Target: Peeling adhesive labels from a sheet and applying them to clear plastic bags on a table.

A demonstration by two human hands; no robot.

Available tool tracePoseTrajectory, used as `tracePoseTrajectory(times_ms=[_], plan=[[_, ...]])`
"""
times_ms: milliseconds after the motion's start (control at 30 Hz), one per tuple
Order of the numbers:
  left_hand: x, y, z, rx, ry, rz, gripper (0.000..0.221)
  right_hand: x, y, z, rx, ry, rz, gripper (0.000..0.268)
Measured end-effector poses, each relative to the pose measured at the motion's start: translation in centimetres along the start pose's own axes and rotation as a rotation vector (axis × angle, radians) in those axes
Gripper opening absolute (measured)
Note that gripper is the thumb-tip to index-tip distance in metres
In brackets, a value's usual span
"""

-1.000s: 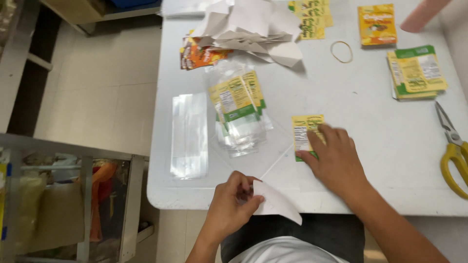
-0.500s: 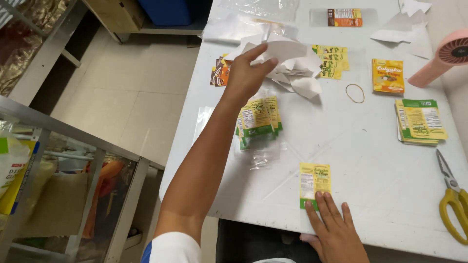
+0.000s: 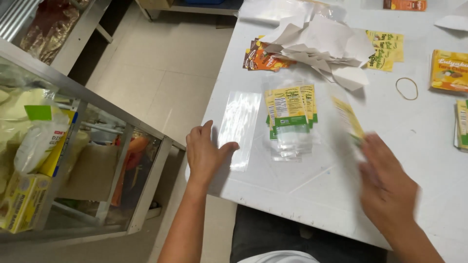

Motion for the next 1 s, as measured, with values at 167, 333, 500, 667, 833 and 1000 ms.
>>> tracePoseTrajectory(times_ms=[167,333,500,667,833,1000], plan=[[1.0,1.6,2.6,0.097,-0.057,-0.021,0.089,-4.8,5.9,-13.1,0.351,-0.071,0.559,0.048],[0.4,1.3,2.9,0.069,-0.11,0.0,0.089,-4.1,1.1,-12.8,0.456,-0.478,0.175,0.08],[-1.6,-2.9,0.9,0.052,-0.073,-0.042,0.092,-2.1,6.3,-7.0,0.517,-0.223,0.122,0.051],[0.1,-1.0,4.5,0.179,-0.044,0.29,0.088,-1.8,18.2,4.7,0.443,0.006,-0.334,0.041],[0.8,-2.2,5.0,0.301,0.228,0.063,0.055,-5.2,21.0,14.6,0.666,-0.069,-0.735,0.044],[2.8,3.3,2.9,0.608,0.177,-0.131,0.036,-6.1,25.7,16.0,0.558,-0.089,-0.926,0.081]])
Point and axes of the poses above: each hand's wrist, its own x-axis away from the middle knuckle, its own z-axis out of the back of the hand, y = z × x, the point moved 2 cm from there along -x, towards the middle knuckle, and after that the axes turned 7 degrees about -y, right-handed, at the moved point
